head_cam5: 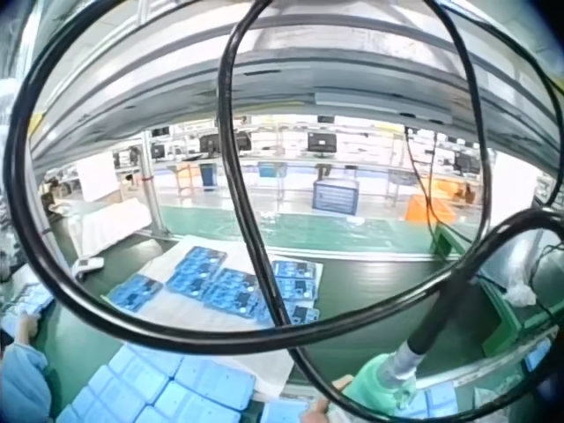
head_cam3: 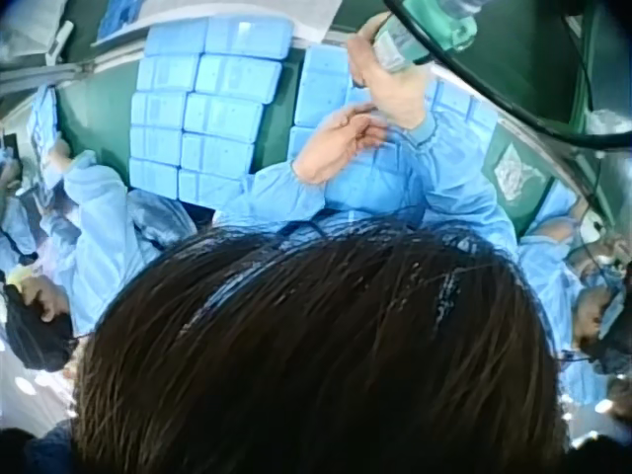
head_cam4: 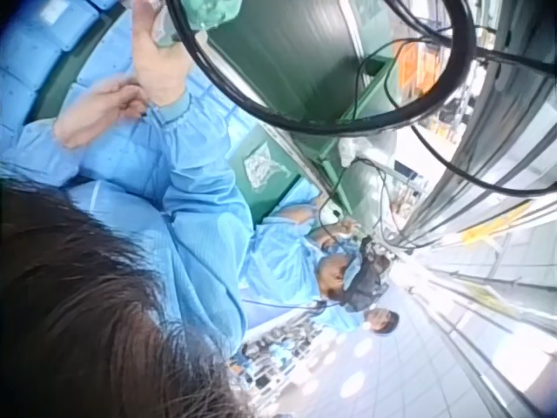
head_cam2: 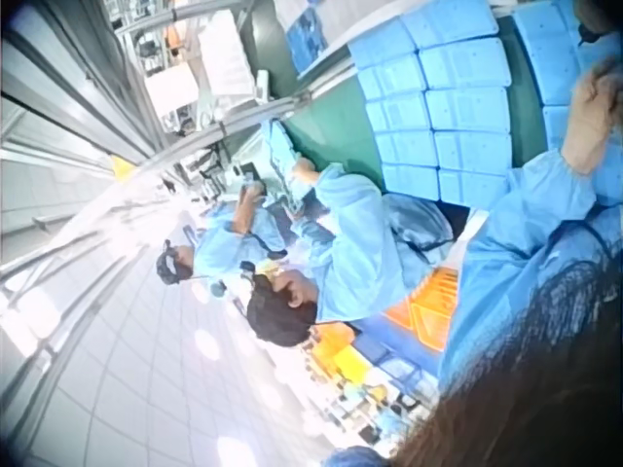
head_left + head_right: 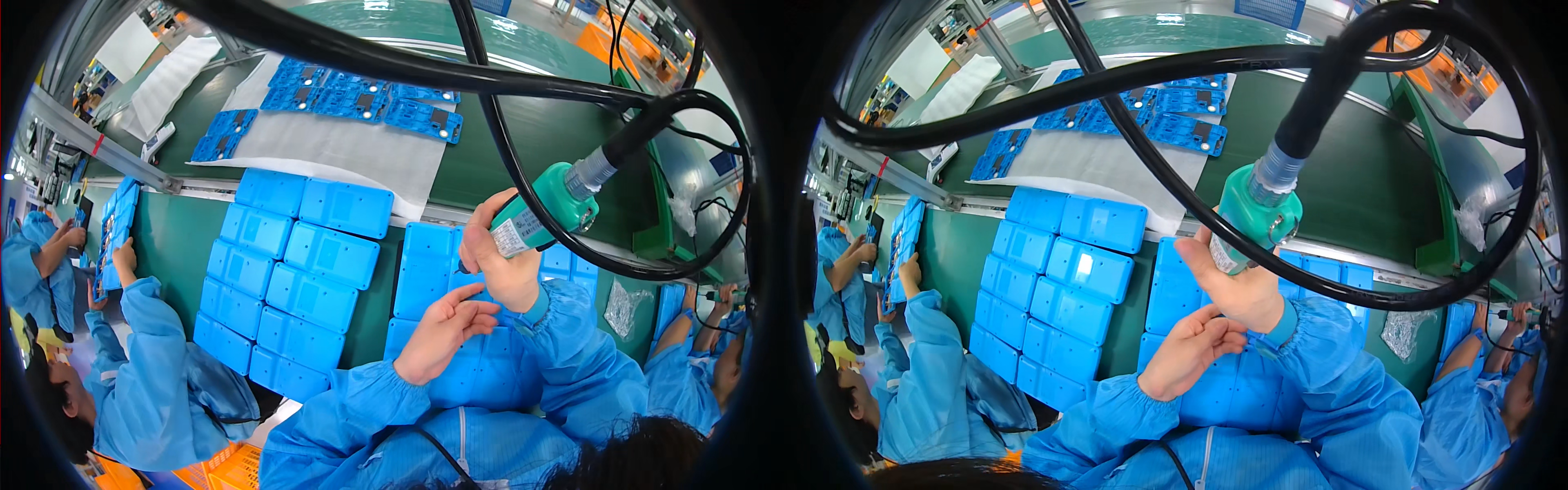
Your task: Using an electric screwdriver to fasten screws into blue plastic electronic housings on an assembly line.
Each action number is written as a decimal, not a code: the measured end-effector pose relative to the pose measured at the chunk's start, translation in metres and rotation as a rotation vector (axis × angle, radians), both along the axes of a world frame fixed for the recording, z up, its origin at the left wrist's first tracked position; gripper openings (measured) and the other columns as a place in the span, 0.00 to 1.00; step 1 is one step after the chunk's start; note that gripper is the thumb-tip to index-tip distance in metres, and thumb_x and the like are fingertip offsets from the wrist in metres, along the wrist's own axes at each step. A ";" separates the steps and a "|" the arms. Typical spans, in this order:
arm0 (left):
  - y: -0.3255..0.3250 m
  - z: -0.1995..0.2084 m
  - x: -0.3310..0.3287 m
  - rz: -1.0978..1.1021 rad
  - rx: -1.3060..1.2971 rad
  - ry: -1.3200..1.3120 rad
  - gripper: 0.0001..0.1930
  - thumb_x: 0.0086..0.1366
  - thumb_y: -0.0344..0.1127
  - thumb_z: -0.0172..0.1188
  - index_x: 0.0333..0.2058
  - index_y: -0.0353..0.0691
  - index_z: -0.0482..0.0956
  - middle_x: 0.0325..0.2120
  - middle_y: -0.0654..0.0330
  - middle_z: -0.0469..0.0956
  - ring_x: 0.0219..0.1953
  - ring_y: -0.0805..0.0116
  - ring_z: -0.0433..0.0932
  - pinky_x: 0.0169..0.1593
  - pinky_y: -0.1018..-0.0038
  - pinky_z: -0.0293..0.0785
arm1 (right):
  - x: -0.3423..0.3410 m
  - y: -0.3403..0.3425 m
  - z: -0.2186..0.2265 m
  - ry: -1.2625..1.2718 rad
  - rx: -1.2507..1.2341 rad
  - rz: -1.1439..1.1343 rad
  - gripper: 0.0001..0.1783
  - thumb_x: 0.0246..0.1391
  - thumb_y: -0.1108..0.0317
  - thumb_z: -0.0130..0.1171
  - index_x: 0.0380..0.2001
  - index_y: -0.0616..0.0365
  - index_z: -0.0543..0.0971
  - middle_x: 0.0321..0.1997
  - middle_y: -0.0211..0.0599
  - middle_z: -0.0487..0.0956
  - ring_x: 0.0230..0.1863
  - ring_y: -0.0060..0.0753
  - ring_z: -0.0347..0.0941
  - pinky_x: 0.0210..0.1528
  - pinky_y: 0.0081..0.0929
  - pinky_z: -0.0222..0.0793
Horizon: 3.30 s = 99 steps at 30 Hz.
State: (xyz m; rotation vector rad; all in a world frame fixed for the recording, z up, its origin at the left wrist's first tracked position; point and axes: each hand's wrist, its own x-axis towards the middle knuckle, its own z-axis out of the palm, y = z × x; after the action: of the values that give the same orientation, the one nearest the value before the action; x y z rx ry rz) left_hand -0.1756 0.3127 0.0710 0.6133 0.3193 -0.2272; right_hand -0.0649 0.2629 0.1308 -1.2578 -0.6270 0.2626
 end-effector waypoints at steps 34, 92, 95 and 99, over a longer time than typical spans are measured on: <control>0.008 0.022 -0.029 0.237 -0.216 0.024 0.05 0.61 0.33 0.44 0.28 0.39 0.65 0.23 0.64 0.62 0.24 0.73 0.59 0.31 0.78 0.57 | -0.025 -0.025 0.058 0.078 0.303 0.163 0.17 0.53 0.59 0.53 0.31 0.60 0.60 0.13 0.31 0.64 0.09 0.20 0.59 0.11 0.18 0.57; 0.035 0.024 -0.028 0.162 0.077 0.234 0.17 0.65 0.45 0.43 0.22 0.41 0.68 0.15 0.66 0.64 0.17 0.77 0.60 0.22 0.81 0.58 | -0.007 -0.001 -0.028 -0.107 0.062 -0.018 0.12 0.48 0.75 0.57 0.36 0.59 0.67 0.22 0.26 0.70 0.20 0.15 0.64 0.21 0.15 0.62; 0.041 0.013 -0.031 0.118 -0.016 0.091 0.21 0.66 0.48 0.41 0.16 0.44 0.61 0.12 0.68 0.56 0.15 0.78 0.53 0.19 0.82 0.51 | -0.004 -0.003 -0.011 -0.017 0.012 0.128 0.13 0.47 0.75 0.57 0.35 0.59 0.65 0.22 0.29 0.70 0.19 0.17 0.65 0.20 0.17 0.63; 0.040 0.013 -0.037 0.107 -0.092 0.061 0.22 0.66 0.48 0.40 0.15 0.45 0.56 0.13 0.68 0.51 0.16 0.79 0.47 0.19 0.81 0.45 | -0.017 -0.003 0.036 0.010 0.271 0.107 0.17 0.53 0.59 0.53 0.32 0.56 0.59 0.14 0.31 0.63 0.10 0.22 0.58 0.11 0.20 0.56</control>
State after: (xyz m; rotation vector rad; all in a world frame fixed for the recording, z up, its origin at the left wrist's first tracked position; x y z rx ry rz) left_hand -0.2124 0.3532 0.0836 0.4977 0.3975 -0.1570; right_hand -0.0821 0.2602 0.1664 -0.9637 -0.6972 0.2625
